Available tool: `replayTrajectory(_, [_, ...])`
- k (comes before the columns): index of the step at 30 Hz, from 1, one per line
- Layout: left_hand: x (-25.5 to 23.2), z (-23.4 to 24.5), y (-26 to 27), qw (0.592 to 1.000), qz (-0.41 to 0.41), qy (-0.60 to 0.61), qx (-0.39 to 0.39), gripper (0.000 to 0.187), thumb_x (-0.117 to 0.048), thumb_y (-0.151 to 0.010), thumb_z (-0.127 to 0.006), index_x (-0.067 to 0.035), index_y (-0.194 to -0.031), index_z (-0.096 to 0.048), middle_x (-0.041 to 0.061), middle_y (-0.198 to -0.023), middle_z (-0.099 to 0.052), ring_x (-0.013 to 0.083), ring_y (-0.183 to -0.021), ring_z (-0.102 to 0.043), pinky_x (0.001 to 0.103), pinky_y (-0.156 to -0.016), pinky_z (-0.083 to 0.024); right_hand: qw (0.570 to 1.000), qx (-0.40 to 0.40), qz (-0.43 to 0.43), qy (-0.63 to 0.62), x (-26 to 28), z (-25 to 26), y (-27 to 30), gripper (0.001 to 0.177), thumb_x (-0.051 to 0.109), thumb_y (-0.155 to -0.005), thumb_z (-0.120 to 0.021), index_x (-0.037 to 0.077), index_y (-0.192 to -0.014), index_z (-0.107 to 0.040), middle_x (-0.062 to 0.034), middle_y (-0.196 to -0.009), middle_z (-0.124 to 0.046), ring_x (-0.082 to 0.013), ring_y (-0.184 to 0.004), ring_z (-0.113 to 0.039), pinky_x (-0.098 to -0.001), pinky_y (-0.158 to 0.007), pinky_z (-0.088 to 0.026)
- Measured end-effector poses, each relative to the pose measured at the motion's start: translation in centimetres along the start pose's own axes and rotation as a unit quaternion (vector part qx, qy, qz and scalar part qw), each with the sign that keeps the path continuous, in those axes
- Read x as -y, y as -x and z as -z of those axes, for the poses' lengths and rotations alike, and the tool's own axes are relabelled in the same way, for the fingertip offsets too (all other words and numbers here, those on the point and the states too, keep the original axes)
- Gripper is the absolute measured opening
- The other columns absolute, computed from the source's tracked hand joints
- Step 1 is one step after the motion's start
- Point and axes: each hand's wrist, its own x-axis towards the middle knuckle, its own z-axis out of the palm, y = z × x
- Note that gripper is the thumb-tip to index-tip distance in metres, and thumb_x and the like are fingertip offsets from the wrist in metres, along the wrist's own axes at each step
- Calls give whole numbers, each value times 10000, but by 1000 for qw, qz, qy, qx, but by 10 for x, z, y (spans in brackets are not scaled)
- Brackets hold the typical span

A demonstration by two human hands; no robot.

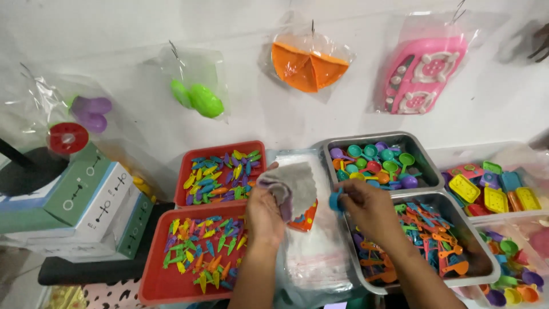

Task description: Cleaning small plastic toy parts by wiping them with a cloth and sorting them into trays.

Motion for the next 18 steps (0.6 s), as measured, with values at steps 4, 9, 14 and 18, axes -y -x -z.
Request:
replayTrajectory(4, [-10, 10, -6, 959, 100, 232, -130, 582, -506, -857, -614, -182, -1340, -641, 146, -1235, -698, 400, -1115, -662, 626, -985, -523, 971, 116, 35, 207, 29, -27, -14, 316, -63, -848, -713, 71, -1127, -774, -184, -946, -784, -369, -840, -796, -430, -746, -661])
replayTrajectory(9, [-39, -7, 14, 960, 100, 254, -64, 511, -382, -902, -649, -128, -1341, -581, 194, -1394, -638, 419, -1283, -604, 655, -1099, -449, 933, 159, 86, 312, -15, -58, -48, 275, -4, -852, -701, 101, -1096, -775, -104, -843, -776, -277, -767, -782, -376, -687, -637])
replayTrajectory(14, [-36, 1, 12, 988, 42, 119, -85, 405, -137, -916, -641, 16, -1290, -612, 247, -1281, -705, 403, -1159, -694, 576, -1001, -548, 940, 168, 76, 287, -27, -62, -54, 309, 200, -946, -656, 78, -1209, -762, -189, -1013, -782, -351, -874, -777, -451, -749, -624])
replayTrajectory(18, [-34, 3, 12, 983, 50, 151, -98, 387, -138, -886, -710, 9, -1242, -666, 248, -1192, -731, 426, -1106, -711, 617, -967, -560, 932, 224, 38, 283, 29, -59, -27, 852, 493, -783, -860, 76, -1464, -563, -288, -1358, -617, -498, -1278, -591, -599, -1087, -474])
